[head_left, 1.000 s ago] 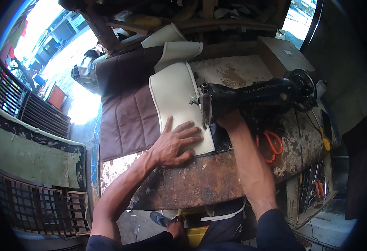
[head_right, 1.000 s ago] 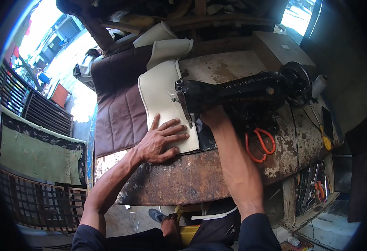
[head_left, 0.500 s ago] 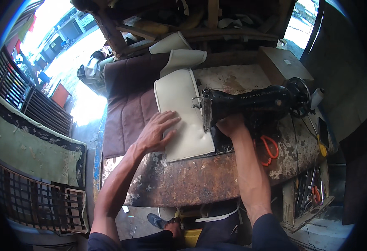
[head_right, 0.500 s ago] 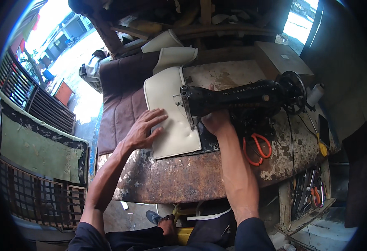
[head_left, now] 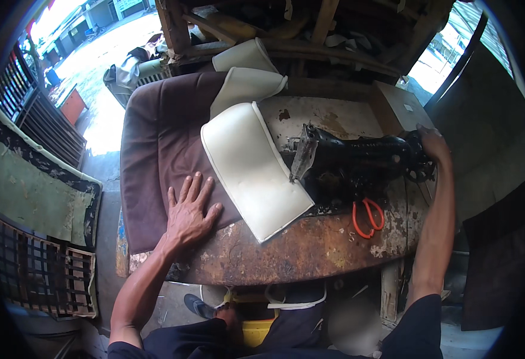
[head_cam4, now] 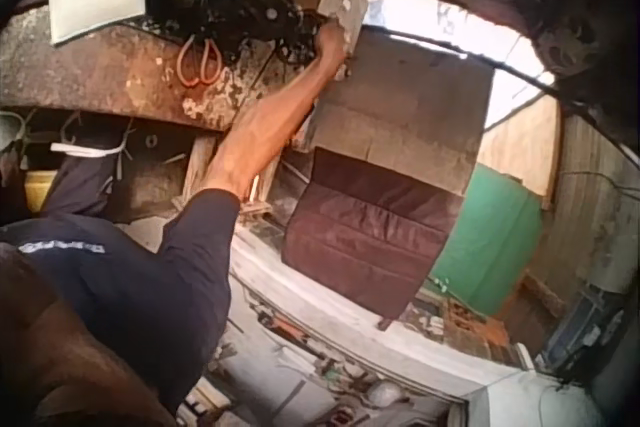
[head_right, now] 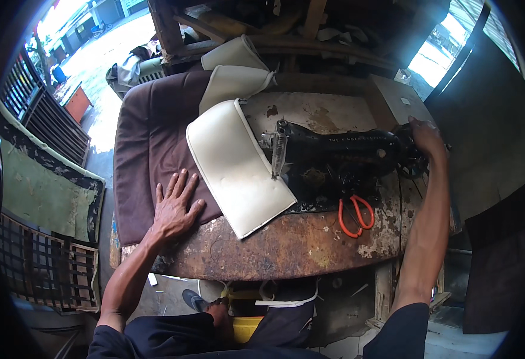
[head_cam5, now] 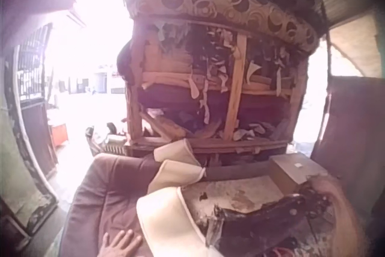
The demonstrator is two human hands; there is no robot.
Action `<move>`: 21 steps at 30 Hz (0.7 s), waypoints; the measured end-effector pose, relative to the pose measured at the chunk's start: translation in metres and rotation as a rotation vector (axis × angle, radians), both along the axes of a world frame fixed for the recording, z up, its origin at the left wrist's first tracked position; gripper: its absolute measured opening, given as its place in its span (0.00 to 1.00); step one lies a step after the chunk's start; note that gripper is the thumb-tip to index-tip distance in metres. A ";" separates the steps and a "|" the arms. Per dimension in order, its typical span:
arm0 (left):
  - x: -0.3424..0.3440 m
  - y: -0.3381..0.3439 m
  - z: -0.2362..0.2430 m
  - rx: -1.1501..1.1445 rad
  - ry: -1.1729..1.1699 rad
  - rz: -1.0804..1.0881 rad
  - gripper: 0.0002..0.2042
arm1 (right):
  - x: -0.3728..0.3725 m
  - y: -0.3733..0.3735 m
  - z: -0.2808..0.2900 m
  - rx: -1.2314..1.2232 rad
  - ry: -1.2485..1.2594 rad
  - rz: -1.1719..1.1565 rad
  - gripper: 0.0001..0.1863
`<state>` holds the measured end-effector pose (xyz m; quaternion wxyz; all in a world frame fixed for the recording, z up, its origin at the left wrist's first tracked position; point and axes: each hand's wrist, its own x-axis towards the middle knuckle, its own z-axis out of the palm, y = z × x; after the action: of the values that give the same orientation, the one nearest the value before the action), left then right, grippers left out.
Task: The person sews a white fabric strip onto a brown quilted upholstery panel using a sewing machine and trims the excess material with shears.
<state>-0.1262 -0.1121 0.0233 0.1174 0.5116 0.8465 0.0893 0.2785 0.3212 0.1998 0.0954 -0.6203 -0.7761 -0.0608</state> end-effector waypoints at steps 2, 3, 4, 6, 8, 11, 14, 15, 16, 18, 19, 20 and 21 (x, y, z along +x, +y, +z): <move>0.012 -0.017 0.006 0.002 0.033 0.079 0.37 | 0.026 -0.013 0.002 -0.097 -0.260 0.042 0.32; 0.022 -0.024 0.009 -0.003 0.027 0.084 0.37 | 0.036 -0.021 0.004 -0.082 -0.245 0.057 0.32; 0.030 -0.032 0.013 -0.022 0.037 0.077 0.38 | 0.048 -0.029 0.008 -0.046 -0.196 0.009 0.32; 0.043 -0.050 0.010 -0.016 0.025 0.092 0.38 | 0.055 -0.028 0.005 -0.032 -0.179 -0.057 0.32; 0.052 -0.064 0.013 -0.027 -0.009 0.120 0.38 | 0.043 0.002 -0.015 -0.049 0.175 0.104 0.31; 0.055 -0.094 0.019 -0.074 -0.026 0.197 0.39 | 0.027 0.005 -0.016 -0.039 0.107 0.101 0.32; 0.058 -0.121 0.016 -0.094 -0.065 0.227 0.39 | 0.026 -0.001 -0.005 -0.022 0.074 -0.009 0.32; 0.059 -0.126 0.020 -0.101 -0.075 0.233 0.39 | 0.027 -0.013 -0.001 0.079 -0.024 -0.006 0.26; 0.057 -0.137 0.023 -0.117 -0.077 0.258 0.39 | 0.015 -0.044 -0.008 0.364 0.057 0.138 0.21; 0.042 -0.178 0.024 -0.029 -0.134 0.294 0.39 | -0.008 -0.115 -0.018 0.665 0.329 0.476 0.09; 0.036 -0.196 0.031 -0.050 -0.117 0.320 0.40 | -0.024 -0.154 -0.034 0.357 0.453 0.525 0.08; 0.034 -0.205 0.033 -0.084 -0.124 0.321 0.40 | -0.024 -0.177 -0.050 0.018 0.377 0.592 0.12; 0.034 -0.203 0.035 -0.104 -0.158 0.309 0.41 | -0.020 -0.191 -0.076 -0.107 0.258 0.581 0.16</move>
<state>-0.0927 -0.3154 0.0583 0.1947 0.3602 0.9066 0.1021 0.2582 0.1307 0.1240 0.1739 -0.3794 -0.9044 0.0889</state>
